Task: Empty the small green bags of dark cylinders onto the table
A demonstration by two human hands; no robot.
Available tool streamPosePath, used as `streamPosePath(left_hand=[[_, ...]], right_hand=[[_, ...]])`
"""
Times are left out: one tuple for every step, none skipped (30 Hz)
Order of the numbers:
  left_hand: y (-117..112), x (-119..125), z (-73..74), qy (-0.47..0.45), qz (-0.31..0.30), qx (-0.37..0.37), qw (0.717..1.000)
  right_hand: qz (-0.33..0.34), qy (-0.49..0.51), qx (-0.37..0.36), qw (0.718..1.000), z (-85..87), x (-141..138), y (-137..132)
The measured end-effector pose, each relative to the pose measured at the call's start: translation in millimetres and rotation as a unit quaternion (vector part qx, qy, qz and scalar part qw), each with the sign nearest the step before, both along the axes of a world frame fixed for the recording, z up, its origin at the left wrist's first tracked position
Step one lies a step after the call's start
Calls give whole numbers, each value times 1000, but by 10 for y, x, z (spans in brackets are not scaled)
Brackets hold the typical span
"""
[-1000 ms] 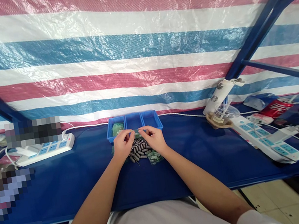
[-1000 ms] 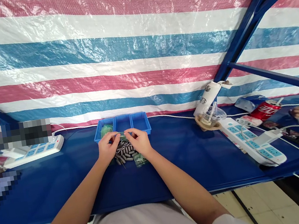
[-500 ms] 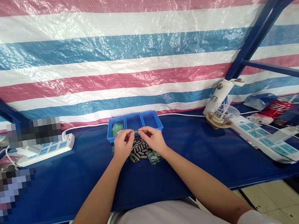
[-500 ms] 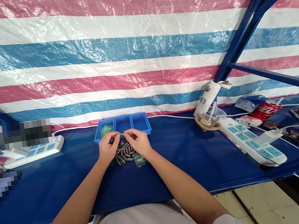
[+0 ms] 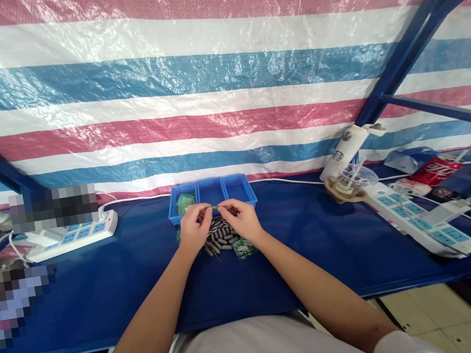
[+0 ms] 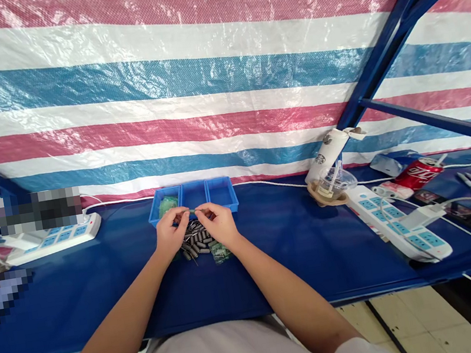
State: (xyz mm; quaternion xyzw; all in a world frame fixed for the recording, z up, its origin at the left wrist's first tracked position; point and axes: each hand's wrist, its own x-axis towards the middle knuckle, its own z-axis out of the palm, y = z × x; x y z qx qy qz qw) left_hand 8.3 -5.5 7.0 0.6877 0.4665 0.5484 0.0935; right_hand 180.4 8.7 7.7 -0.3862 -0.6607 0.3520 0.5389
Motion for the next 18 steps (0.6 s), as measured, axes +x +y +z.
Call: streamPosePath(left_hand=[[1,0,-3,0,0,1,1000],[3,-2,-8,0,0,0,1000],[5,-3,-14,0,1,-1,1000],[7,-5,-21,0,1,-4,1000],[10,-7,-29,-1,-1,-8,1000],[12,-9,-37,-3,-4,-13,1000],[14,-10,-44,-6,-8,-19,1000],[15,-11,-49,-10,-11,-25,1000],[13,-10,-53,-14,-15,-31,999],[10,-9,-53,-18,-17,-36,999],[6,-7,-50,-22,-19,-40,999],[0,-4,-44,-25,-21,-43,999],[-6,-2,-37,-29,-23,-46,998],[-13,0,-28,-33,-26,-49,998],[-18,2,-20,-36,-28,-51,998],[-22,2,-14,-39,-31,-53,997],[-24,2,-11,-41,-32,-54,997],[-24,0,-12,-41,-33,-55,997]], right_hand=[[-1,-1,1,1000,6,0,-3],[-2,-3,1,1000,13,1,-6],[-3,-5,1,1000,22,1,-9],[-5,-8,2,1000,31,2,-13],[-6,-11,3,1000,40,3,-17],[-7,-13,5,1000,49,4,-21],[-9,-15,7,1000,57,5,-25],[-12,-16,9,1000,65,6,-28],[-14,-16,10,1000,71,7,-30],[-15,-17,11,1000,75,8,-31],[-16,-17,12,1000,78,9,-30],[-17,-17,15,1000,78,11,-28],[-19,-17,19,1000,76,12,-25],[-22,-16,25,999,72,13,-21],[-25,-16,30,999,66,15,-16],[-30,-17,36,999,58,15,-11],[-33,-20,41,998,49,16,-6],[-36,-22,45,998,40,16,-2]])
